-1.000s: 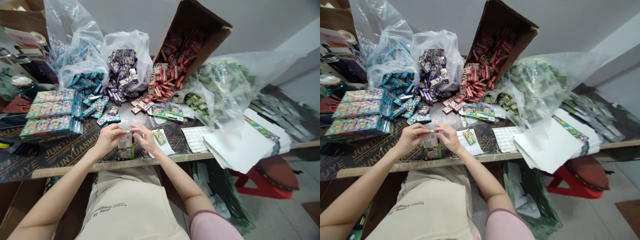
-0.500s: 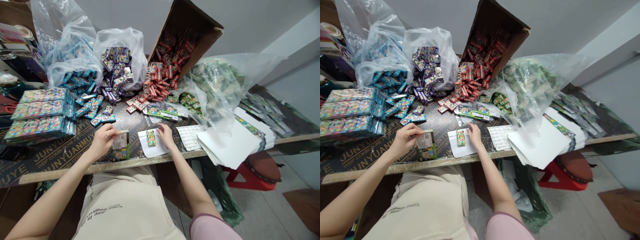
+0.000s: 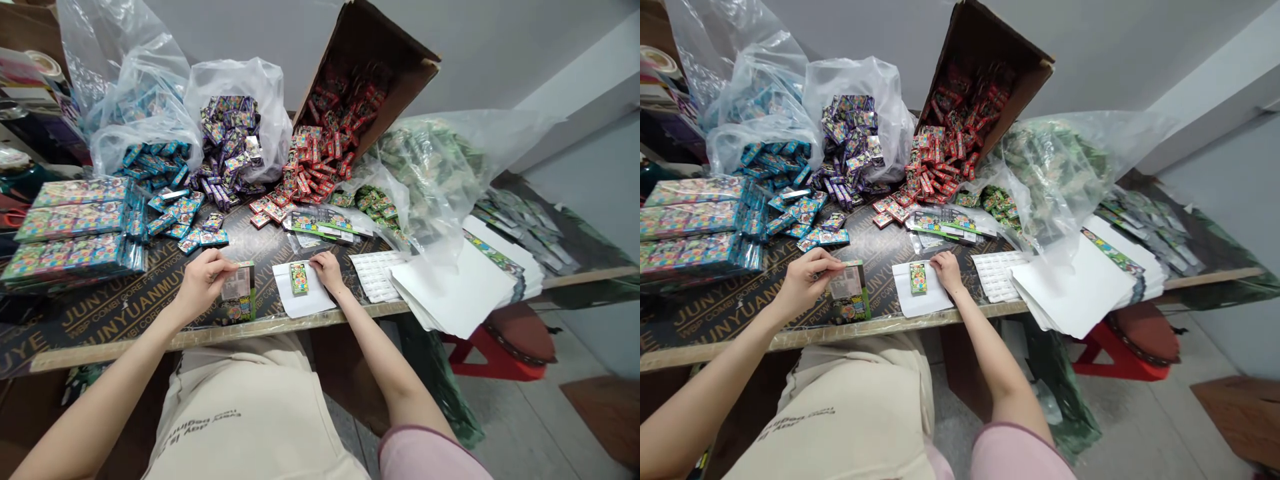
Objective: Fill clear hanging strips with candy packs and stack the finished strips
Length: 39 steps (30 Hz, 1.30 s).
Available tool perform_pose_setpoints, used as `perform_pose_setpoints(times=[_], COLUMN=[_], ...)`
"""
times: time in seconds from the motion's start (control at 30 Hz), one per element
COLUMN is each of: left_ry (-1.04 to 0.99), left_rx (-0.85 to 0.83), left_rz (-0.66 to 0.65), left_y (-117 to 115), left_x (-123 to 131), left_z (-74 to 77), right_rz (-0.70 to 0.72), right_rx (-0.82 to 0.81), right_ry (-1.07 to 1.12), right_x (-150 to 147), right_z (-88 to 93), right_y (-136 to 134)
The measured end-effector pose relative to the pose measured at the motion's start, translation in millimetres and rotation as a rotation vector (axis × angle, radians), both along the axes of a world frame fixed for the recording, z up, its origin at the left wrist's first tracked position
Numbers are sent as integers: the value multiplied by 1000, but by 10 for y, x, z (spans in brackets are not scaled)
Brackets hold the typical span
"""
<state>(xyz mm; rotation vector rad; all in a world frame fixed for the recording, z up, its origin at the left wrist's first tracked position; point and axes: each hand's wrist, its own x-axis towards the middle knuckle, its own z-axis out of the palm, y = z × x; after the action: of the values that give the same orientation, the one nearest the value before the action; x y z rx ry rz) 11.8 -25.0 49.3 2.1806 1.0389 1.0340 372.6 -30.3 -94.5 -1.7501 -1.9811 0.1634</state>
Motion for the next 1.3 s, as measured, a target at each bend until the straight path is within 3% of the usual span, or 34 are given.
perform_pose_setpoints(times=[0.43, 0.73, 0.83, 0.93, 1.1, 1.17, 1.3], left_ry=[-12, -29, -51, -36, -49, -101, -147], left_rx=[62, 91, 98, 98, 40, 17, 7], left_rz=[-4, 64, 34, 30, 49, 64, 75], left_y=[-24, -46, -48, -64, -76, -73, -75], left_x=[-4, 8, 9, -2, -36, -50, -72], left_z=[-14, -26, -37, -19, 16, 12, 3], right_rz=[149, 56, -35, -75, 304, 451, 598], right_rx=[-85, -115, -57, 32, -265, -423, -577], right_ry=[-150, -6, 120, 396, 715, 748, 678], right_x=[-4, 69, -21, -380, -1268, -1538, -1811], right_z=[57, 185, 449, 909, 1673, 1807, 1833], right_y=[-137, -196, -145, -54, 61, 120, 275])
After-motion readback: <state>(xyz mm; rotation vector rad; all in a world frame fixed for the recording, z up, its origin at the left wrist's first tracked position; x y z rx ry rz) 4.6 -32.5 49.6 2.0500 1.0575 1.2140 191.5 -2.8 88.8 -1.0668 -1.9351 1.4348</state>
